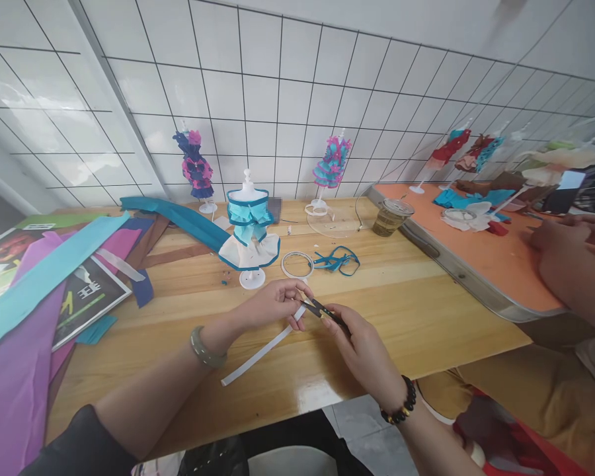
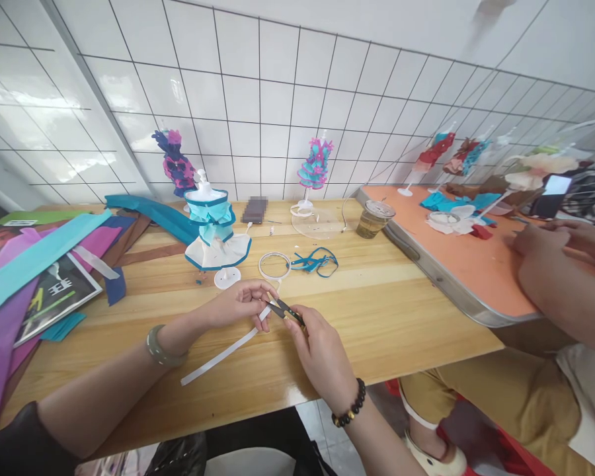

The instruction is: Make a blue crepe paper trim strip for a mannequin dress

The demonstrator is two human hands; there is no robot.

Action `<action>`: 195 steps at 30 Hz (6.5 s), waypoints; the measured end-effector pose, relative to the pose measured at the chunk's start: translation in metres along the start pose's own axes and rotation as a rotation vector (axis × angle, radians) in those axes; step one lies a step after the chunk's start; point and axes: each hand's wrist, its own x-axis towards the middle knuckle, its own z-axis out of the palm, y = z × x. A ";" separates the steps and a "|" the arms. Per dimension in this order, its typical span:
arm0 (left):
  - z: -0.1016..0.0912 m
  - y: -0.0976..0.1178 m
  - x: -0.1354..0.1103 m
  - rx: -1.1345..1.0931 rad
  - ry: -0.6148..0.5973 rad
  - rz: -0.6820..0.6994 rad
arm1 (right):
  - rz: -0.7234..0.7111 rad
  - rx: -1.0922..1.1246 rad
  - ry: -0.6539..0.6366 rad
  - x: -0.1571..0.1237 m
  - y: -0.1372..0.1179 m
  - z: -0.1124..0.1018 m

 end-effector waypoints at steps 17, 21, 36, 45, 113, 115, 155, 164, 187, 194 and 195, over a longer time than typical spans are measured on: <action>-0.001 0.000 -0.003 0.030 -0.007 -0.015 | -0.054 -0.054 0.044 -0.001 0.003 0.002; -0.002 -0.001 -0.003 0.039 0.007 0.000 | -0.068 -0.043 0.034 -0.002 0.003 0.001; -0.002 -0.001 0.000 0.055 -0.007 -0.037 | -0.081 -0.020 0.044 -0.004 0.007 -0.001; 0.000 0.001 -0.002 0.111 0.011 -0.038 | -0.049 -0.011 0.079 -0.003 0.010 0.003; 0.003 0.057 -0.023 0.865 0.252 0.464 | 0.035 0.256 -0.025 0.002 -0.001 0.000; 0.002 0.062 -0.025 0.760 0.319 0.448 | 0.035 0.263 -0.020 0.003 -0.001 -0.002; 0.014 0.106 -0.035 -0.128 0.414 0.369 | -0.828 -0.334 0.604 0.056 -0.078 -0.051; -0.002 0.112 -0.044 -0.113 0.506 0.364 | -0.984 -0.421 0.624 0.082 -0.107 -0.044; -0.053 0.102 -0.033 0.570 1.043 0.607 | -0.545 0.331 0.225 0.138 -0.113 -0.021; -0.054 0.099 -0.029 0.457 0.944 0.601 | -0.611 0.292 0.297 0.136 -0.115 -0.008; -0.054 0.100 -0.029 0.465 0.949 0.597 | -0.618 0.293 0.290 0.136 -0.116 -0.007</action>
